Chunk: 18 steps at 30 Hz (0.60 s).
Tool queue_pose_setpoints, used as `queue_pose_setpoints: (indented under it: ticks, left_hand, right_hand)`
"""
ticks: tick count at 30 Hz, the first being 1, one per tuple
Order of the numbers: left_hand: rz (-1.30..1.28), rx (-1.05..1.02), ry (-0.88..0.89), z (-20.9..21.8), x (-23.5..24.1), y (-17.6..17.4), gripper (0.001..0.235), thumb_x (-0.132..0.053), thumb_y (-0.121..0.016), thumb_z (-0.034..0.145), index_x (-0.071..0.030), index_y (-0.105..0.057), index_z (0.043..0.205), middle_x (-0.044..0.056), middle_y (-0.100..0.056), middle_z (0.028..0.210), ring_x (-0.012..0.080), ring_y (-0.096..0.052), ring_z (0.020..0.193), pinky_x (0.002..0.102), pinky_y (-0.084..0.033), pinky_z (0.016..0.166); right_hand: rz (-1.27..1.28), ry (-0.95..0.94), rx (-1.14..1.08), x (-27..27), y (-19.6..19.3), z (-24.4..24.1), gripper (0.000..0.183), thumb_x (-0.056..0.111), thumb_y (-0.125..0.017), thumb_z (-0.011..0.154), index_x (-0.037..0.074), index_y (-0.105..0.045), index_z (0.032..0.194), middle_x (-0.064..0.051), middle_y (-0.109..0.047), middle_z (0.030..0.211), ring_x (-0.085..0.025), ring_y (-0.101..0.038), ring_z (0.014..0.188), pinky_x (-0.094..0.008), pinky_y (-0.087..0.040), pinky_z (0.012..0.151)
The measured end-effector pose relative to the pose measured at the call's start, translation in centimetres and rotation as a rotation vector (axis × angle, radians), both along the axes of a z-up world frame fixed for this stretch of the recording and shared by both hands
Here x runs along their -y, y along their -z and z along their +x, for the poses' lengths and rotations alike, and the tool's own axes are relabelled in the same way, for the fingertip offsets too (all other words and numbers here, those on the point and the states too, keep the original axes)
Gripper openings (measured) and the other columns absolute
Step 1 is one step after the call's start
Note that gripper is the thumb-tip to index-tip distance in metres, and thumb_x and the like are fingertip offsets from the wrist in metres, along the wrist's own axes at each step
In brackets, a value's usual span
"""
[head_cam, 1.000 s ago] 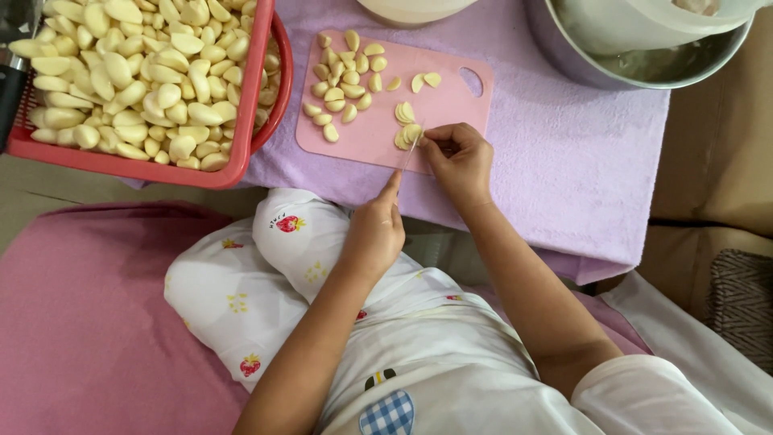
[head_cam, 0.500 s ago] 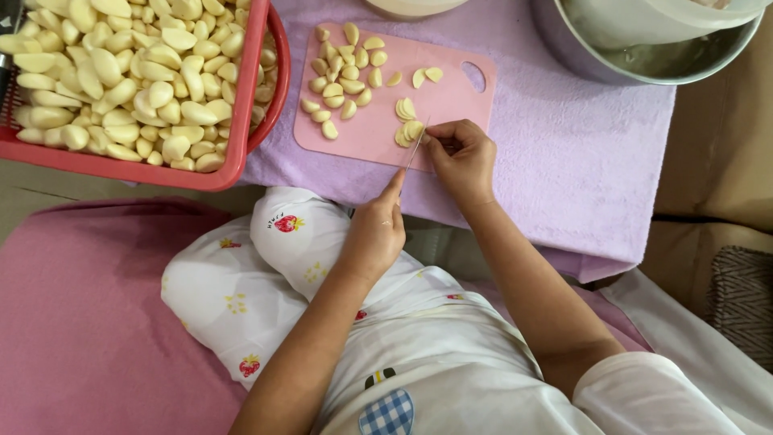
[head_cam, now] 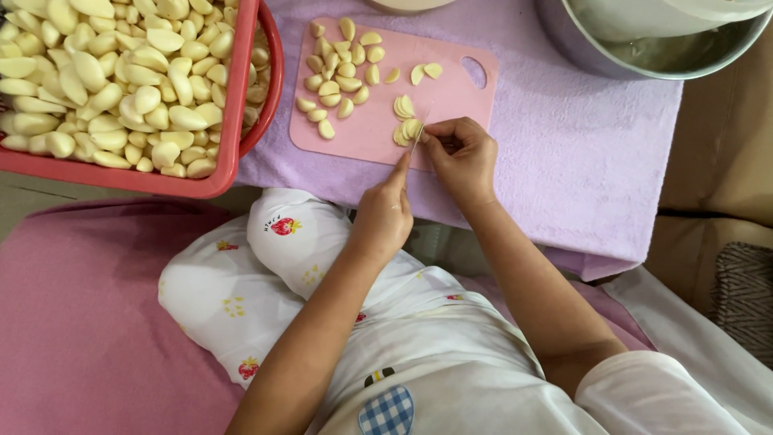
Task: The person sits on a mat and slices garlic cloves into thin pieces on a pink cutting board using a small knife. Sliced garlic is placed into a white bowl, and garlic skins are collected in a separate container.
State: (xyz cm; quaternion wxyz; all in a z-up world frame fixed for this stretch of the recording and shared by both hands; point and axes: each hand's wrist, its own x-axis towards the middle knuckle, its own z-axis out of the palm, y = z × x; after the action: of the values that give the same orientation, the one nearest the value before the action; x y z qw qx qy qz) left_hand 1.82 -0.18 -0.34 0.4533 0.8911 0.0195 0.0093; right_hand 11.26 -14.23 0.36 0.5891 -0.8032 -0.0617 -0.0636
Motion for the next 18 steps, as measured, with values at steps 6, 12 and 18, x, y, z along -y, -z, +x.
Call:
queue_pose_setpoints:
  ticks: [6, 12, 18]
  left_hand:
    - [0.063, 0.002, -0.013, 0.7, 0.4, -0.9, 0.056, -0.004, -0.047, 0.100, -0.007, -0.052, 0.156, 0.030, -0.077, 0.106, 0.0451, -0.077, 0.099, 0.055, -0.062, 0.090]
    - [-0.030, -0.104, -0.027, -2.3, -0.8, -1.6, 0.057, -0.005, -0.045, 0.100, -0.010, -0.054, 0.156, 0.025, -0.078, 0.114, 0.0409, -0.076, 0.104, 0.049, -0.063, 0.092]
    - [-0.018, -0.080, -0.082, -2.8, -0.7, -1.2, 0.053, -0.008, -0.047, 0.102, -0.014, -0.058, 0.153, 0.023, -0.079, 0.109, 0.0382, -0.076, 0.105, 0.046, -0.063, 0.092]
  right_hand:
    - [0.027, -0.007, 0.003, 0.0, -0.1, -0.1, 0.011, -0.001, -0.087, 0.088, -0.001, -0.080, 0.097, -0.011, -0.069, 0.091, -0.019, -0.077, 0.080, -0.029, -0.064, 0.069]
    - [0.033, -0.029, 0.002, 0.2, 0.3, 0.0, 0.011, 0.000, -0.085, 0.091, -0.003, -0.079, 0.100, -0.011, -0.068, 0.093, -0.021, -0.078, 0.082, -0.030, -0.065, 0.070]
    - [0.022, -0.023, 0.003, 0.2, 0.0, -0.1, 0.012, 0.000, -0.086, 0.090, -0.003, -0.079, 0.099, -0.011, -0.068, 0.093, -0.020, -0.078, 0.082, -0.029, -0.065, 0.070]
